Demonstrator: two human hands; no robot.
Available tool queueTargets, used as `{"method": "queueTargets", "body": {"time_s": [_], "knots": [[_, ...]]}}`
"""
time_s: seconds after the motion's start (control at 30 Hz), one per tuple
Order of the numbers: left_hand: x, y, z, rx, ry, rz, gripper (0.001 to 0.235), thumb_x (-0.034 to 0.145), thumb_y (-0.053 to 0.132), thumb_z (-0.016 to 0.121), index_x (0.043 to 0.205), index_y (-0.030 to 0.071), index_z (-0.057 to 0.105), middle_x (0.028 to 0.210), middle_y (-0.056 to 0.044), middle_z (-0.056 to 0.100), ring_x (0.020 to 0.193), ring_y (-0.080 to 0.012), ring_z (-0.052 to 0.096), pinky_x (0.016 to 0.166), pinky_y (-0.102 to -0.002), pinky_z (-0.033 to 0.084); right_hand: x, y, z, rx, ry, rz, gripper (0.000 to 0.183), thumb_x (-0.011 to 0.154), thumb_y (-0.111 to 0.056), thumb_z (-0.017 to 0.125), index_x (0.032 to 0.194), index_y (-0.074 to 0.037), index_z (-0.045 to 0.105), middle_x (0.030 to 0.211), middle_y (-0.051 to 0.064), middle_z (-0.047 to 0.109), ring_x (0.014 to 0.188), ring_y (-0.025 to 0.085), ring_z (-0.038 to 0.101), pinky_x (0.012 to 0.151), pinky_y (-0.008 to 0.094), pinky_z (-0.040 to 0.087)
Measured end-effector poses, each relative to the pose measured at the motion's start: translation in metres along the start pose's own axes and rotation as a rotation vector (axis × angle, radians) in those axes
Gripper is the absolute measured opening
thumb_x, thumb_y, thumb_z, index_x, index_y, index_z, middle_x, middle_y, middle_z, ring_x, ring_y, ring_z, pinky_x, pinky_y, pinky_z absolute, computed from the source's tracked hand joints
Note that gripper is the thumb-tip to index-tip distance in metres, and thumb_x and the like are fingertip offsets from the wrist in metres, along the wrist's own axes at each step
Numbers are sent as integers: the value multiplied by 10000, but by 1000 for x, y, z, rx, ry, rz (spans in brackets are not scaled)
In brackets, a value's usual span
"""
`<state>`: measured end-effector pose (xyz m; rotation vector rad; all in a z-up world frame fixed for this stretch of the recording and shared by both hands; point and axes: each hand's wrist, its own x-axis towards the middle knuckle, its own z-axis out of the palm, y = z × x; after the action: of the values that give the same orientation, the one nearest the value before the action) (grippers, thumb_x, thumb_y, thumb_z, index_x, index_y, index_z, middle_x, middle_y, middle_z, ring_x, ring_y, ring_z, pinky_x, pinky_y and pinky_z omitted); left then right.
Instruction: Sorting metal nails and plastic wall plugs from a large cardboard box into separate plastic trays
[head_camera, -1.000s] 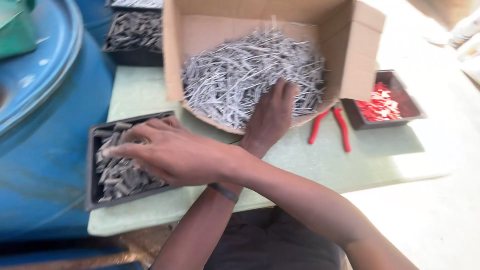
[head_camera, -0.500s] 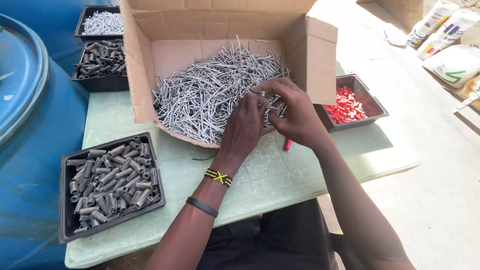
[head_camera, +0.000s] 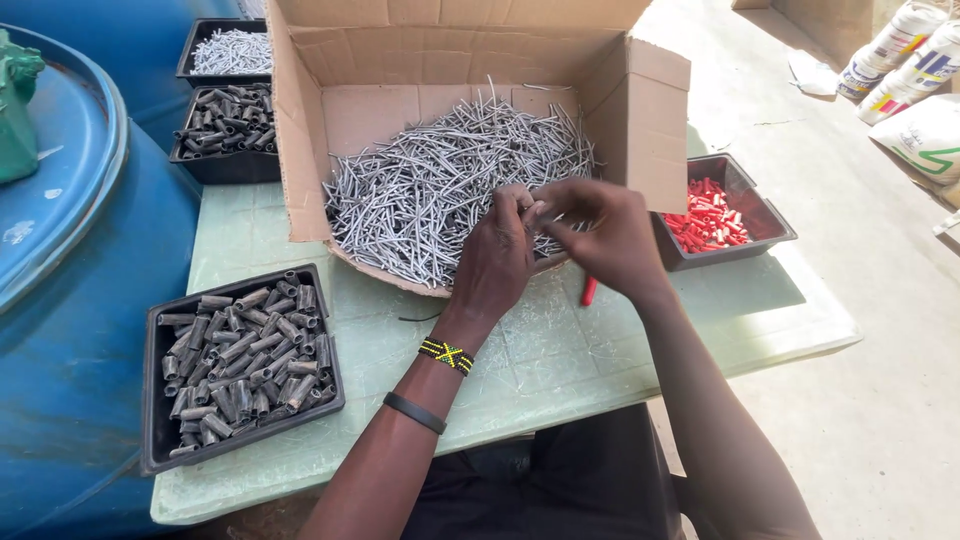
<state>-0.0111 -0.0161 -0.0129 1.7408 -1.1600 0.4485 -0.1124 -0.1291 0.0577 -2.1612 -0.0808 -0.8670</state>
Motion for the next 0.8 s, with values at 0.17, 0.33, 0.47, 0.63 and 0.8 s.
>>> {"method": "queueTargets", "body": {"time_s": [0.17,0.33,0.47,0.63,0.8], "knots": [[3,5,-5,0,-5,31,103,1128,125,342,1226,113,373,897,-157,634,771,-364,728,544,-453,595,15,-25,0,165,186,-34,271,866,2,870,1097,-30,734,908,88,742,862,122,719,798,257,609],[-6,-43,48,287,-39,177,204,1020,62,581,1196,82,480,835,-146,650,727,-388,707,583,-430,594,7,-97,45,330,-10,-161,254,809,3,890,1021,-34,756,886,106,761,825,157,754,782,294,642],[-2,-17,25,206,37,-7,245,1022,78,533,1222,196,456,878,-64,665,845,-314,734,671,-406,615,-12,-125,107,443,-278,-428,162,868,-66,824,1002,-67,733,930,122,747,861,254,760,746,333,631],[1,-7,1,160,-58,156,177,1030,49,455,1191,121,475,785,-65,620,753,-257,712,637,-381,595,-19,-114,175,330,-391,-670,91,961,-40,697,1027,10,660,939,220,686,898,414,722,740,459,621],[1,-7,3,87,-62,114,254,1026,7,438,1249,129,443,795,-94,625,750,-296,734,620,-407,606,-16,-107,197,230,-435,-614,107,934,-13,690,1038,9,676,931,225,690,915,423,717,804,486,595]]}}
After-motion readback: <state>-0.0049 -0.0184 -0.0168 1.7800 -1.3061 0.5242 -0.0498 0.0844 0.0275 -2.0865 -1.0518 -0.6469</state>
